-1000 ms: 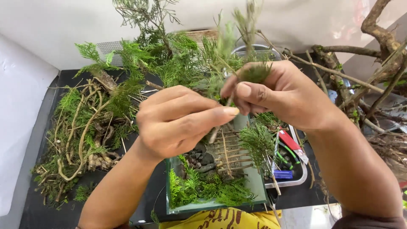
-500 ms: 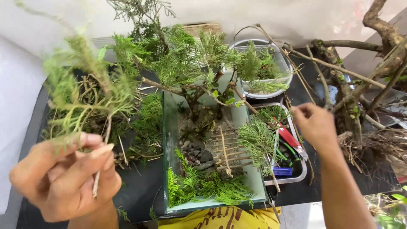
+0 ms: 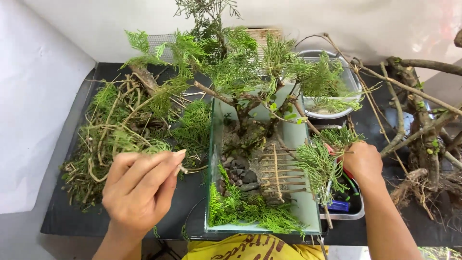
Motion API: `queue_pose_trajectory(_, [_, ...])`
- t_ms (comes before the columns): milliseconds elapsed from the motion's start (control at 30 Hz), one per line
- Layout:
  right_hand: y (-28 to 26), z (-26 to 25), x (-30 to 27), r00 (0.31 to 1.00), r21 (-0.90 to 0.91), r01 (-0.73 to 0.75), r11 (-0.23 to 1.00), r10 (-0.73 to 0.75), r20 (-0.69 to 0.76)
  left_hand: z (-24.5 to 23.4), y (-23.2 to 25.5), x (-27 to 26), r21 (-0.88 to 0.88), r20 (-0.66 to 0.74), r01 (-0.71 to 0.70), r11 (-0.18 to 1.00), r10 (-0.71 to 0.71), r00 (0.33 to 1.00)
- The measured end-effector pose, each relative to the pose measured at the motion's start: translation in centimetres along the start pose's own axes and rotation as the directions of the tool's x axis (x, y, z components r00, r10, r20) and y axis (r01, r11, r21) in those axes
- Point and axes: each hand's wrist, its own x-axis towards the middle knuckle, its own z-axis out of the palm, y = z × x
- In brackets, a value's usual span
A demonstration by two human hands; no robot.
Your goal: Refining the structure of a miniature landscape inside a glass tank by arranging branches, moss, and plants, and using a lighter to melt a plastic rod for securing parts.
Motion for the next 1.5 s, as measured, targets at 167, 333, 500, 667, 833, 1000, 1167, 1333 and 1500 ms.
queue_pose_trajectory(167, [0.1, 0.2, 0.6, 1.0, -0.043, 0.013, 0.999, -0.012, 0.028, 0.9, 0.4, 0.1, -0.006, 0.011, 0.065, 0.998, -0.065, 0.998])
queue_pose_trajectory(333, [1.2, 2.3, 3.2, 0.996, -0.126, 0.083, 0.989, -0.082, 0.018, 1.5, 0.7, 0.0, 0.003, 0.071, 0.169, 0.986, -0.169, 0.983])
queue_pose_trajectory(500, [-1.5, -4.2, -4.3, 0.994, 0.215, -0.075, 0.974, 0.056, 0.094, 1.4, 0.8, 0.1, -0.181, 0.2, 0.339, 0.923, -0.303, 0.932])
queue_pose_trajectory(667, [3.1, -7.0, -8.3, 0.994, 0.533, -0.083, 0.842, 0.107, -0.014, 0.9, 0.9, 0.7, -0.379, 0.346, 0.522, 0.764, -0.406, 0.846])
queue_pose_trajectory(833, [8.7, -6.0, -11.0, 0.87, 0.917, 0.376, 0.134, -0.392, -0.3, 0.9, 1.6, 0.5, -0.481, 0.584, 0.687, 0.545, -0.386, 0.715])
queue_pose_trajectory(1000, [0.5, -9.1, -17.8, 0.655, 0.886, 0.456, 0.086, -0.706, -0.269, 0.6, 4.9, 5.1, -0.647, 0.569, 0.585, 0.488, -0.202, 0.797])
queue_pose_trajectory(1167, [-5.5, -10.6, -21.6, 0.47, 0.877, 0.474, 0.076, -0.864, -0.179, 1.5, 5.5, 7.5, -0.661, 0.603, 0.568, 0.49, -0.103, 0.791])
queue_pose_trajectory(1333, [-7.1, -10.6, -23.5, 0.492, 0.886, 0.416, 0.205, -0.87, -0.029, 2.2, 5.7, 7.7, -0.675, 0.667, 0.648, 0.353, -0.084, 0.741])
queue_pose_trajectory(1500, [-6.1, -10.8, -23.4, 0.521, 0.763, 0.578, 0.29, -0.851, -0.071, 2.4, 5.7, 7.7, -0.674, 0.665, 0.637, 0.374, -0.07, 0.744])
